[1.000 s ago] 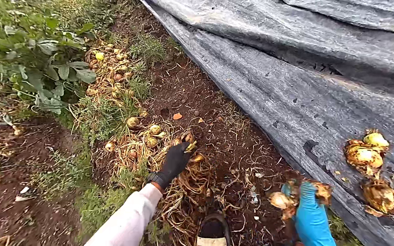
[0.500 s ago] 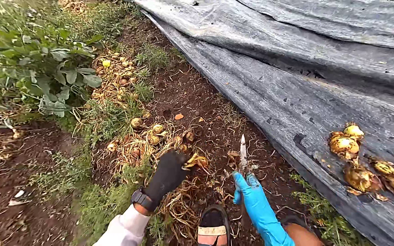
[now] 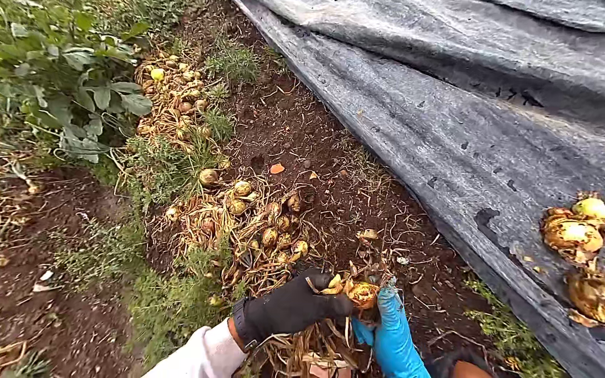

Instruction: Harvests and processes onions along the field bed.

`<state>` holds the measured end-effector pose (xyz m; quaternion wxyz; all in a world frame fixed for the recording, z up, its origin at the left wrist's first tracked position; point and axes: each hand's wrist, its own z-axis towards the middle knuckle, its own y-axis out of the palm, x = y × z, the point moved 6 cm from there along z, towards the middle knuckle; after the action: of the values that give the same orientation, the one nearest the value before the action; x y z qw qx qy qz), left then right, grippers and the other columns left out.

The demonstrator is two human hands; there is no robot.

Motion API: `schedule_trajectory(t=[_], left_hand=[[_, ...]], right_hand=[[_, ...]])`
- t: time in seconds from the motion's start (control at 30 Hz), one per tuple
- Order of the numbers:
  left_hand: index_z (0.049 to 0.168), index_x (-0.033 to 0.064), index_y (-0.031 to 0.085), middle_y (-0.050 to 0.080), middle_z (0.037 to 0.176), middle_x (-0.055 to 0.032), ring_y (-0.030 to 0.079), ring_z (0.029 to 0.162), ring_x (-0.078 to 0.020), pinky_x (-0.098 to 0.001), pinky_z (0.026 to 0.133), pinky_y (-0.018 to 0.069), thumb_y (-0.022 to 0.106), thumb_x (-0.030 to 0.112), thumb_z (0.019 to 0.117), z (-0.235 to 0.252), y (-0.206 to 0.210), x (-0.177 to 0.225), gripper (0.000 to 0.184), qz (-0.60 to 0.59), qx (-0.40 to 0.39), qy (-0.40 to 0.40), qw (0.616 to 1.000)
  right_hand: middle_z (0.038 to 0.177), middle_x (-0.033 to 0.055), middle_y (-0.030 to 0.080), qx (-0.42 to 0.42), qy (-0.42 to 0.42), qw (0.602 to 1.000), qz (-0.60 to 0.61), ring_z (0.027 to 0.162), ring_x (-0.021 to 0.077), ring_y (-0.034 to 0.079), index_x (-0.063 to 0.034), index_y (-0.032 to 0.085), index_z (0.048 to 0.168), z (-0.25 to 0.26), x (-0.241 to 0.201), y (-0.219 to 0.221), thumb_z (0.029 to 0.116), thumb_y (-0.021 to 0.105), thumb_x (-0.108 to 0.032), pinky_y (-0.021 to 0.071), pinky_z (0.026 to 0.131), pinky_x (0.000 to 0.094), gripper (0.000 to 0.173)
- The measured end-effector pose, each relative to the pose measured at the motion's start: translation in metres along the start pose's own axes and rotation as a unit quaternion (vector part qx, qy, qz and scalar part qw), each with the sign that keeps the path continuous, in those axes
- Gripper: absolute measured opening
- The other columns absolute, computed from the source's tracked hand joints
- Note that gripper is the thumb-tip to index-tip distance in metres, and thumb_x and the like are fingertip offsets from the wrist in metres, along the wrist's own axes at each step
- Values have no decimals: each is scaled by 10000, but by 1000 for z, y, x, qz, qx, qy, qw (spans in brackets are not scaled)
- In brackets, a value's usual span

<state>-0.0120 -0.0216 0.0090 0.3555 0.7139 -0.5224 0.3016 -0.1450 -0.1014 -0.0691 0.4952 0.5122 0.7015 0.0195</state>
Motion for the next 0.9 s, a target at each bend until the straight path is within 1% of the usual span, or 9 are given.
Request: schedule_trajectory(t=[0.13, 0.27, 0.4, 0.5, 0.57, 0.67, 0.73, 0.8, 0.9], left_hand=[[855, 125, 725, 659, 734, 49, 618, 678, -44, -272, 647, 535, 701, 456, 971, -1, -40, 12, 351, 229, 101, 50, 967], [870, 171, 702, 678, 783, -6, 690, 735, -190, -473, 647, 585, 655, 576, 942, -9, -80, 38, 415, 571, 302, 24, 763], [1219, 144, 698, 719, 1125, -83, 711, 1020, -269, -528, 827, 593, 655, 361, 982, -6, -12, 35, 324, 560, 98, 67, 820], [944, 29, 670, 710, 983, -179, 702, 937, -389, -619, 748, 549, 674, 257, 926, 6, 27, 15, 229, 574, -12, 82, 815], [960, 36, 672, 708, 963, -173, 702, 892, -394, -624, 693, 542, 660, 191, 905, 15, 27, 20, 165, 607, -15, 93, 789], [990, 91, 708, 714, 900, -120, 715, 823, -343, -573, 628, 560, 655, 143, 902, 36, -28, 51, 115, 651, 153, 54, 741], [1043, 86, 715, 719, 955, -167, 710, 879, -395, -619, 666, 551, 660, 185, 956, 42, -84, 71, 143, 616, 270, -42, 739], [1158, 78, 695, 702, 1115, -190, 697, 996, -421, -647, 753, 561, 645, 287, 987, 61, -133, 69, 274, 602, 310, -138, 722], [1147, 74, 692, 700, 1163, -180, 703, 1024, -407, -647, 789, 574, 641, 445, 964, 92, -185, 29, 417, 595, 305, -242, 703]], right_hand=[[503, -104, 453, -101, 80, 992, -3, 382, 3, 413, -231, 596, 688, -2, -3, 9, 866, 651, -707, 371, 359, 192, 510], [517, -102, 412, -95, 77, 987, -107, 391, 21, 361, -213, 548, 685, -3, -1, 12, 923, 565, -712, 328, 361, 208, 554], [565, -76, 479, -30, 78, 987, -138, 409, 45, 418, -141, 602, 899, 4, 4, -2, 801, 705, -722, 412, 402, 227, 598], [827, 23, 722, 49, -11, 987, -150, 707, 84, 692, -12, 655, 1076, -5, -18, 3, 755, 856, -399, 613, 686, 277, 541], [958, 52, 745, 42, -69, 978, -190, 891, 101, 727, 22, 635, 1149, -13, -28, 0, 804, 840, -392, 621, 856, 303, 577], [706, -77, 639, 81, -103, 959, -252, 600, 17, 599, -91, 680, 998, -21, -57, -25, 844, 739, -596, 553, 603, 234, 532], [538, -90, 457, 170, -144, 962, -158, 412, 37, 412, -145, 566, 832, -20, -92, -61, 1034, 461, -534, 405, 402, 229, 451], [459, -61, 397, 259, -177, 949, -44, 343, 78, 383, -163, 490, 794, -14, -131, -97, 1087, 124, -565, 384, 348, 261, 618], [452, -49, 426, 294, -185, 936, -46, 333, 92, 415, -143, 503, 796, 2, -134, -107, 1095, 102, -536, 417, 344, 271, 637]])
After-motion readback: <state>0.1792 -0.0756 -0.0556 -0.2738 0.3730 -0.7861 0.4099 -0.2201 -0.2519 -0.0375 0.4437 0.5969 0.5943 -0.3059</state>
